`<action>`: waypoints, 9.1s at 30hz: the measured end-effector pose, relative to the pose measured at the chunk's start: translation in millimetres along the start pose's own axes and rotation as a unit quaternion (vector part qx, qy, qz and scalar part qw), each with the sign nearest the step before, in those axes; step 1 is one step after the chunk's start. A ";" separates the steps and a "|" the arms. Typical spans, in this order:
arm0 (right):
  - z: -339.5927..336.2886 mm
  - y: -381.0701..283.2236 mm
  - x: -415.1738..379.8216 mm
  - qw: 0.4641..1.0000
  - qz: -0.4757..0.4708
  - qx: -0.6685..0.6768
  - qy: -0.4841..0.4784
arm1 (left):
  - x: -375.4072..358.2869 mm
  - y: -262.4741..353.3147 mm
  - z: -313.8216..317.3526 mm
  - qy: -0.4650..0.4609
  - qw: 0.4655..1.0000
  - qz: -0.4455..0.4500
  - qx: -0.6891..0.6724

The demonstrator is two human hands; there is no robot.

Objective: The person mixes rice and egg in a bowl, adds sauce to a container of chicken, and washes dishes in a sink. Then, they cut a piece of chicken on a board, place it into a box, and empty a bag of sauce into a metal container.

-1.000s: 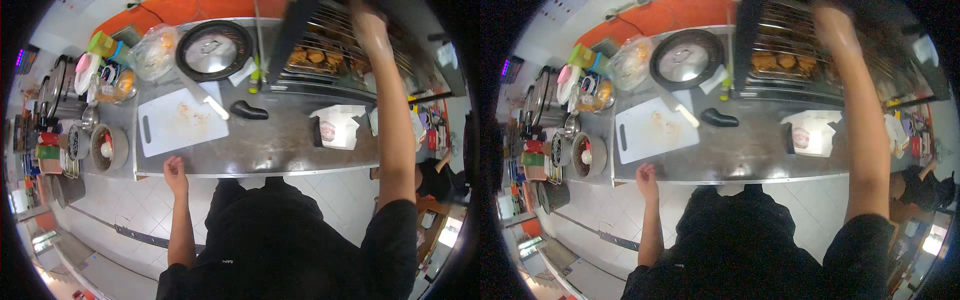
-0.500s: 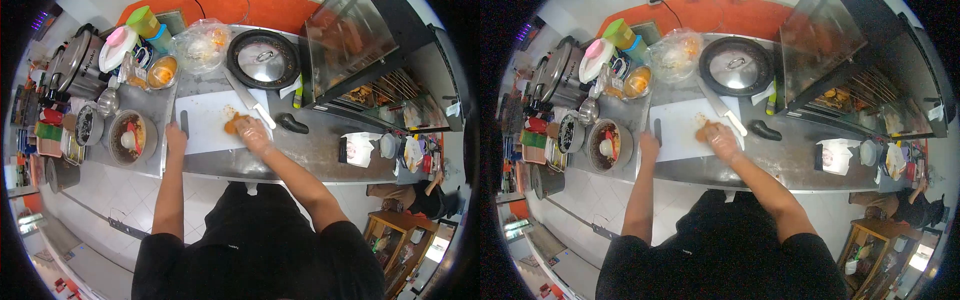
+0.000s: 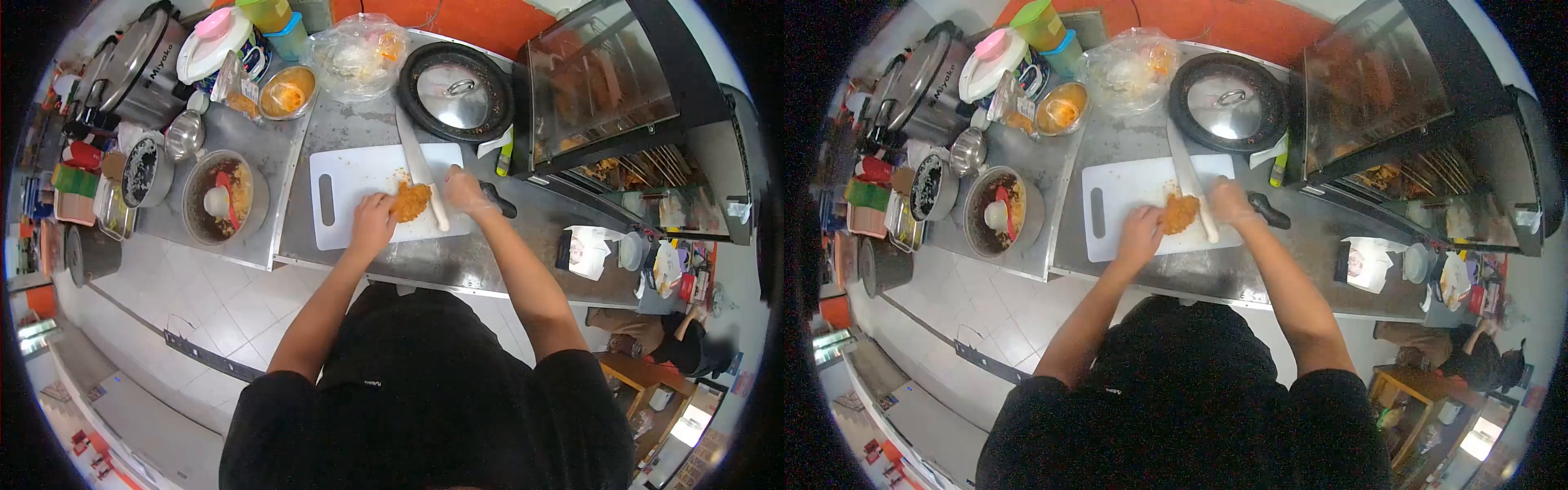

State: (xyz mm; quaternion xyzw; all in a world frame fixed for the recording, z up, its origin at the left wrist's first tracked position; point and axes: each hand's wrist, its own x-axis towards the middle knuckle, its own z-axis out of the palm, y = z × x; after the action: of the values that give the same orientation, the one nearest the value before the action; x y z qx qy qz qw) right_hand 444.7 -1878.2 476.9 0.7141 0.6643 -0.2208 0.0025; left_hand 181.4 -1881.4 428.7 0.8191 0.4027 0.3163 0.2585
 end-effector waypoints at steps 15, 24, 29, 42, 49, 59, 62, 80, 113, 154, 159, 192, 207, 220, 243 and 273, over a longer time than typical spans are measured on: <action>-22.5 -31.8 -72.8 0.992 0.087 0.094 0.017 | -6.4 -9.7 15.6 0.038 0.997 -0.040 -0.055; 18.6 -44.7 -85.4 0.997 0.062 0.038 0.012 | -4.3 -13.7 19.6 0.031 0.997 -0.048 -0.052; 49.7 -53.0 -101.9 0.977 0.193 0.086 -0.008 | -2.7 -14.3 20.5 0.000 0.997 -0.060 -0.053; 88.5 -38.9 -82.0 0.954 0.256 0.156 -0.020 | 4.7 -6.1 26.2 0.026 0.999 -0.037 -0.029; -21.4 -73.8 -113.1 0.986 0.140 0.023 -0.083 | 3.5 -15.5 27.7 0.027 0.998 -0.044 -0.025; 4.3 -74.7 -77.1 0.999 0.051 0.014 -0.011 | 2.1 -10.3 28.2 0.044 0.998 -0.032 -0.012; 69.7 -69.7 -86.5 0.979 0.200 0.043 -0.022 | 1.0 -13.5 32.3 0.049 0.998 -0.033 -0.010; 94.7 -86.0 -82.1 0.972 0.217 0.092 0.012 | 3.9 -16.9 35.7 0.058 0.995 -0.083 -0.023; 16.8 36.4 -117.9 0.839 0.155 0.411 0.320 | -97.1 44.8 9.6 0.067 0.993 -0.086 -0.053; -368.8 288.4 -125.2 0.864 0.211 -0.112 0.442 | -13.2 229.0 111.5 0.137 0.981 -0.088 -0.110; -374.5 254.1 -185.4 0.898 0.150 -0.134 0.392 | -7.5 221.3 110.5 0.145 0.981 -0.085 -0.095; 66.2 20.9 -76.7 0.898 0.072 0.151 0.407 | -56.5 45.8 -16.7 0.000 0.996 -0.089 -0.028; 27.1 26.8 -39.4 0.941 -0.011 -0.117 0.318 | 58.5 -17.5 37.6 -0.007 0.998 0.006 0.054; -15.6 -40.6 -17.7 0.995 -0.020 -0.034 0.087 | -7.4 -12.7 -4.1 -0.009 1.000 -0.009 0.009; 115.1 -19.4 -78.1 0.964 0.233 0.124 0.002 | -6.0 -15.3 31.4 -0.006 0.998 -0.063 0.012; 49.9 -62.4 -85.6 0.962 0.239 0.064 -0.115 | -3.1 -12.7 46.0 0.047 0.997 -0.057 -0.012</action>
State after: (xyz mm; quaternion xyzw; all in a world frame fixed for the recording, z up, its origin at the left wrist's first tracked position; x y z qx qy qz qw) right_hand 368.2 -1966.8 477.2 0.8204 0.4543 -0.3364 0.0860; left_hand 207.1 -1884.8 388.5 0.7758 0.4569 0.3437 0.2668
